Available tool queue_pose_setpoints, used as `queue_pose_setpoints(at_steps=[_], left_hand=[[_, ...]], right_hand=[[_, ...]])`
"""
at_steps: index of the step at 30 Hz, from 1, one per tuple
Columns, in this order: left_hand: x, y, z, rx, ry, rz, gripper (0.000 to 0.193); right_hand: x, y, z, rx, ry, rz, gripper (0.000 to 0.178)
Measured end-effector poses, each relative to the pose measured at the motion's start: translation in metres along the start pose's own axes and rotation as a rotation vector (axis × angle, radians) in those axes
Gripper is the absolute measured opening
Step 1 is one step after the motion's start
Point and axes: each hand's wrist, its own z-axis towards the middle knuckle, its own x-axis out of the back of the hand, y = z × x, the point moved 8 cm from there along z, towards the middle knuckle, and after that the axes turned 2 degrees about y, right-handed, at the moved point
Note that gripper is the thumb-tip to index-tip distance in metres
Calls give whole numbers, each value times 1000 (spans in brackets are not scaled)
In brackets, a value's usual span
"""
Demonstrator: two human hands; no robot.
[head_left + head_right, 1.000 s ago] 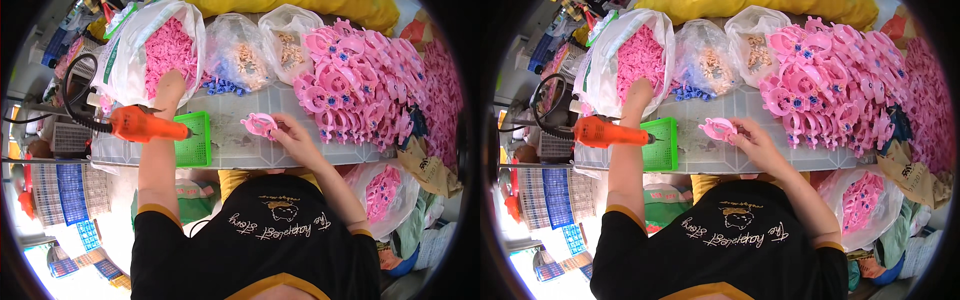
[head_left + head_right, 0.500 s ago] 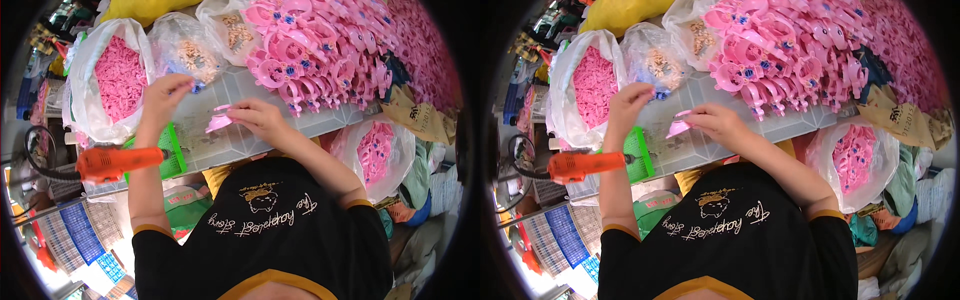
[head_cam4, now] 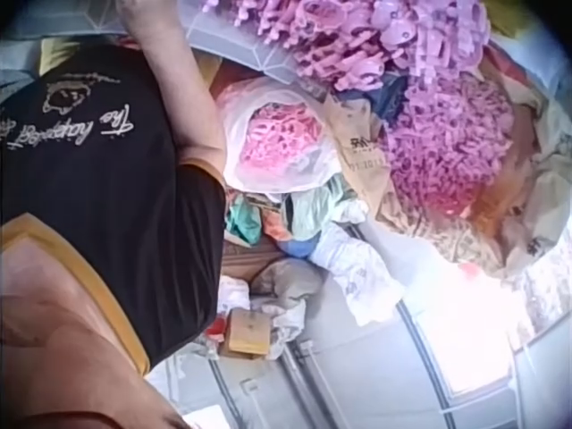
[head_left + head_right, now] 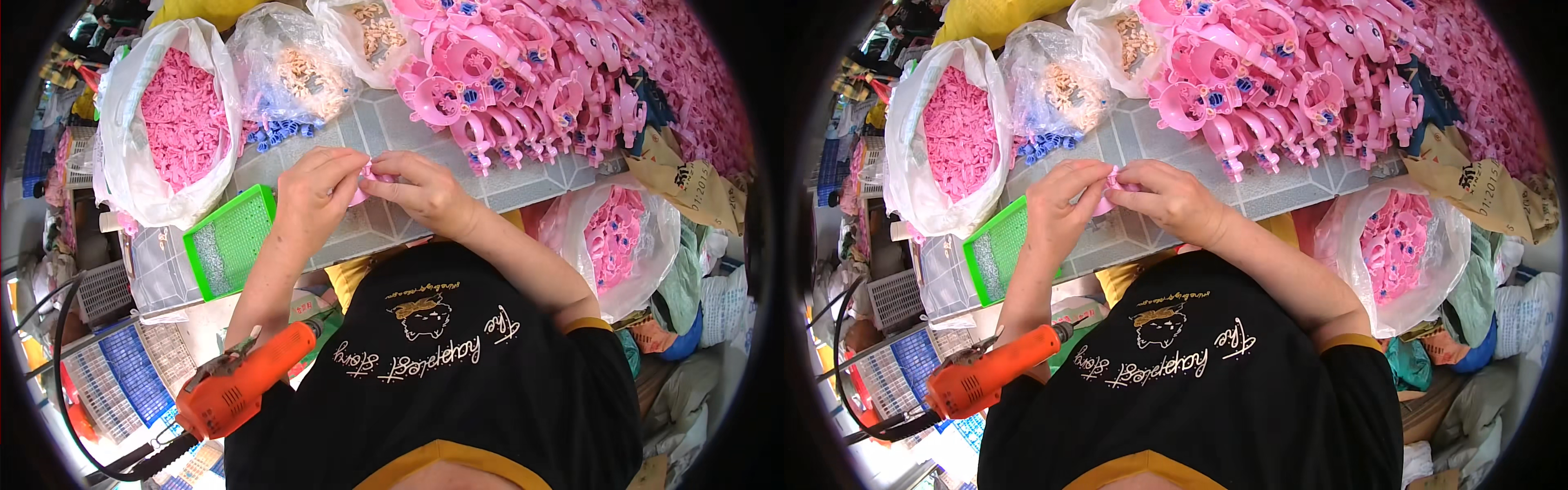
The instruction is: Assembling small pink toy accessories with decorative blue flowers and gold parts.
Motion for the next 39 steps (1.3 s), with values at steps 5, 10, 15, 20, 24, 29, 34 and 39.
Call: queue_pose_setpoints(at_steps=[5, 10, 15, 20, 24, 29, 34, 39], left_hand=[[3, 4, -6, 31, 68, -59, 18], [0, 3, -5, 45, 69, -110, 18], [-10, -3, 2, 79, -16, -161, 17], [-10, 5, -4, 29, -54, -37, 15], [-3, 20, 8, -80, -29, 98, 21], [54, 29, 10, -91, 341, 203, 29], [53, 10, 5, 16, 367, 52, 12], [31, 16, 2, 12, 231, 31, 9]], right_hand=[[-3, 0, -4, -26, -34, -5, 34], [-2, 3, -2, -27, -20, -6, 32], [3, 4, 0, 12, -55, -64, 31], [-7, 2, -9, 40, -94, -51, 25], [-4, 2, -4, -66, -77, -44, 21], [41, -14, 28, -87, 7, -106, 26], [143, -31, 86, 102, 337, -439, 26], [213, -6, 122, 43, 431, -729, 24]])
